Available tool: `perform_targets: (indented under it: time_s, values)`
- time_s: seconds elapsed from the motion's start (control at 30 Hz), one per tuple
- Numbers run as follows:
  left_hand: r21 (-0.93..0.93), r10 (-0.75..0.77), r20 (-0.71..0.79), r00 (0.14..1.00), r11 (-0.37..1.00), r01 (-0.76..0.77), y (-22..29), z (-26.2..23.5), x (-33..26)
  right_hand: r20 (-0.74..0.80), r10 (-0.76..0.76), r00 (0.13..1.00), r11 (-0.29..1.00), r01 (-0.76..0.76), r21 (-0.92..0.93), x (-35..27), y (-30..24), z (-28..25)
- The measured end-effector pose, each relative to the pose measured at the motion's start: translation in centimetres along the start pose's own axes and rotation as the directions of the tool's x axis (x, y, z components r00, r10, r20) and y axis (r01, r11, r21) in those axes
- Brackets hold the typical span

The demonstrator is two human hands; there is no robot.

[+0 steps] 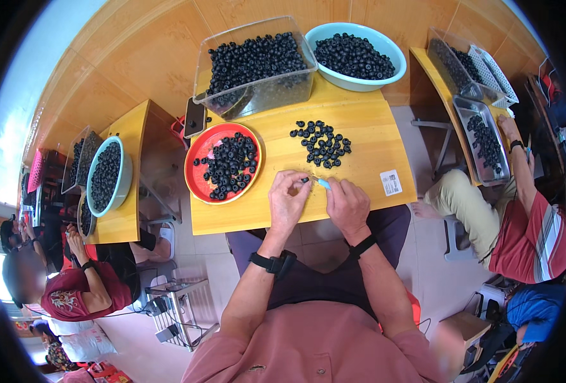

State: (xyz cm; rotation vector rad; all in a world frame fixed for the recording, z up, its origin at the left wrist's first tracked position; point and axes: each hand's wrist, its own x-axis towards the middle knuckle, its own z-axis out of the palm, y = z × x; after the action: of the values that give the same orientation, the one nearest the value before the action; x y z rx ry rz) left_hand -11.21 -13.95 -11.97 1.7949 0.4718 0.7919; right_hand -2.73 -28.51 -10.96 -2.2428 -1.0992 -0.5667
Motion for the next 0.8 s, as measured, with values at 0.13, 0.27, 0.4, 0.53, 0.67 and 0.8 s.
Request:
perform_targets:
  time_s: [0.13,0.27,0.4,0.53,0.67,0.8]
  values:
    - [0.012,-0.051,0.041,0.998,0.999,0.051,-0.06,0.02,0.52,-0.007,-0.007,1.000,1.000,0.007,-0.012,0.37,0.20,0.13]
    - [0.033,0.028,0.007,1.000,0.999,-0.028,-0.10,0.12,0.84,-0.004,-0.007,1.000,1.000,0.007,-0.002,0.38,0.36,0.37]
    - [0.066,0.027,-0.014,1.000,0.997,-0.026,0.25,0.16,0.72,-0.026,-0.025,0.999,1.000,0.025,0.014,0.36,0.48,0.56]
    - [0.176,0.067,0.011,0.998,0.982,-0.067,0.21,0.08,0.79,-0.021,-0.066,0.998,0.998,0.066,0.013,0.50,0.44,0.45]
    - [0.157,0.068,0.036,0.997,0.985,-0.073,0.61,0.32,0.71,-0.002,-0.090,0.996,0.996,0.090,0.007,0.42,0.51,0.55]
    - [0.180,0.060,0.053,0.997,0.981,-0.069,0.50,0.27,0.78,0.006,-0.097,0.995,0.995,0.097,-0.002,0.54,0.42,0.51]
